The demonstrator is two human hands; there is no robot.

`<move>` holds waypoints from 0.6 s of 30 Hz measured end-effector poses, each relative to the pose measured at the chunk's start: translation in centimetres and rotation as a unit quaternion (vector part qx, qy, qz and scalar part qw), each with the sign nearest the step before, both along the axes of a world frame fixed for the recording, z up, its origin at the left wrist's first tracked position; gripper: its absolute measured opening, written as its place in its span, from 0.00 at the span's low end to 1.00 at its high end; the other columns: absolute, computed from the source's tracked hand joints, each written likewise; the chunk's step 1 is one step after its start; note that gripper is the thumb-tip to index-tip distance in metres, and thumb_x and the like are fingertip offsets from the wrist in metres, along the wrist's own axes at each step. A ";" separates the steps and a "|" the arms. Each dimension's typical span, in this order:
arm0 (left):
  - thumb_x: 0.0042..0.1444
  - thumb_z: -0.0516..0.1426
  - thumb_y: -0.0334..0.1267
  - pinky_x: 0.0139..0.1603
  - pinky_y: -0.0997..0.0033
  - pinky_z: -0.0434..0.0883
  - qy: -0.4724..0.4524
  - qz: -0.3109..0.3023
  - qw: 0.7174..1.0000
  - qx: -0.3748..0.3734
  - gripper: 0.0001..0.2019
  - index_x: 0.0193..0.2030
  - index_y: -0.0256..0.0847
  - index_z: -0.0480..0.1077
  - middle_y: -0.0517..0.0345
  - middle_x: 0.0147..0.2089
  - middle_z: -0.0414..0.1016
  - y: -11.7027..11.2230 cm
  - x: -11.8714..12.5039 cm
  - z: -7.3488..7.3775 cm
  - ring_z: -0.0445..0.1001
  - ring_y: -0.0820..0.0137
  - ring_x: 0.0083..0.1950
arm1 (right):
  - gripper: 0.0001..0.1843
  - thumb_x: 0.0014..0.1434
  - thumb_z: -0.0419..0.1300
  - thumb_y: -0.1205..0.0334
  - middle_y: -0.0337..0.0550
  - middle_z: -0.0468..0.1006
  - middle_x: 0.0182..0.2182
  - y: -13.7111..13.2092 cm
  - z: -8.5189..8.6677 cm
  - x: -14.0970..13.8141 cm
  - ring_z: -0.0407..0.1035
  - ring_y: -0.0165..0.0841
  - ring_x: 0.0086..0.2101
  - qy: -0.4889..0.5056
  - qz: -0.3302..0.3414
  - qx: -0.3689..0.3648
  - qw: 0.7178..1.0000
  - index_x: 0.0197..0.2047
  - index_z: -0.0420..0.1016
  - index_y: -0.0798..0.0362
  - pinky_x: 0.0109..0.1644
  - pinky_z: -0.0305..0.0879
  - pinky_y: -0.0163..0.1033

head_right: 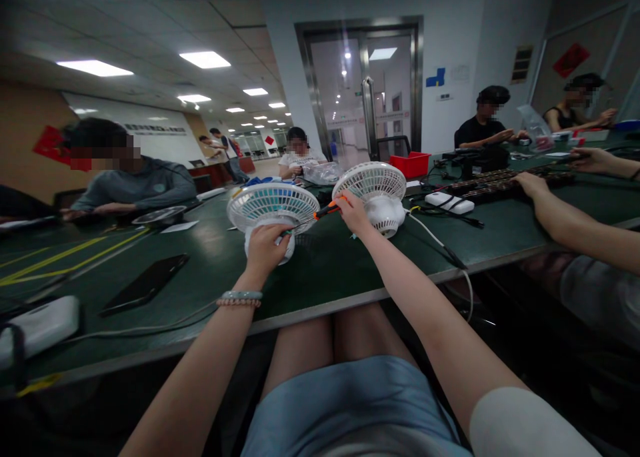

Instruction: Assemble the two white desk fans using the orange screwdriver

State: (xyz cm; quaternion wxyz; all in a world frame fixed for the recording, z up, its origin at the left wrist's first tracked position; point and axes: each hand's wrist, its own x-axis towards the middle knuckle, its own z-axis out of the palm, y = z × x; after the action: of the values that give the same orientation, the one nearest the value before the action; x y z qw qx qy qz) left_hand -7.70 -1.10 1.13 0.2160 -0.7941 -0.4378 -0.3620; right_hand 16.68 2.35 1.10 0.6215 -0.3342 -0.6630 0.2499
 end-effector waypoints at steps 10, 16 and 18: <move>0.52 0.52 0.34 0.53 0.59 0.62 -0.007 0.002 1.000 -0.013 0.13 0.43 0.43 0.74 0.55 0.43 0.77 -0.3 0.2 0.0 0.71 0.62 0.47 | 0.18 0.54 0.55 0.45 0.27 0.53 0.12 -0.7 0.3 -0.2 0.50 0.24 0.14 0.106 0.046 -0.042 0.992 0.25 0.57 0.49 0.20 0.53 0.32; 0.51 0.53 0.34 0.52 0.60 0.62 -0.003 -0.004 1.000 -0.003 0.13 0.42 0.43 0.74 0.55 0.42 0.77 -0.1 0.1 -0.1 0.72 0.64 0.46 | 0.18 0.48 0.61 0.45 0.26 0.56 0.13 -1.8 0.6 -0.8 0.55 0.23 0.16 0.130 0.232 -0.120 0.957 0.30 0.64 0.51 0.23 0.59 0.31; 0.51 0.53 0.34 0.52 0.61 0.62 -0.004 -0.007 1.000 0.000 0.13 0.42 0.43 0.74 0.56 0.42 0.77 -0.1 0.1 -0.1 0.72 0.64 0.46 | 0.18 0.48 0.62 0.47 0.28 0.63 0.16 -2.1 0.4 -1.2 0.59 0.23 0.18 0.084 0.286 -0.136 0.945 0.34 0.67 0.52 0.23 0.60 0.31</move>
State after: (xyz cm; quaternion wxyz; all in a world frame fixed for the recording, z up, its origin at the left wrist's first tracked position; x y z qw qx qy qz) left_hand -7.62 -1.20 1.02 0.2114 -0.7959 -0.4330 -0.3666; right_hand 15.50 0.25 1.50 0.5259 -0.1896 -0.6355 0.5325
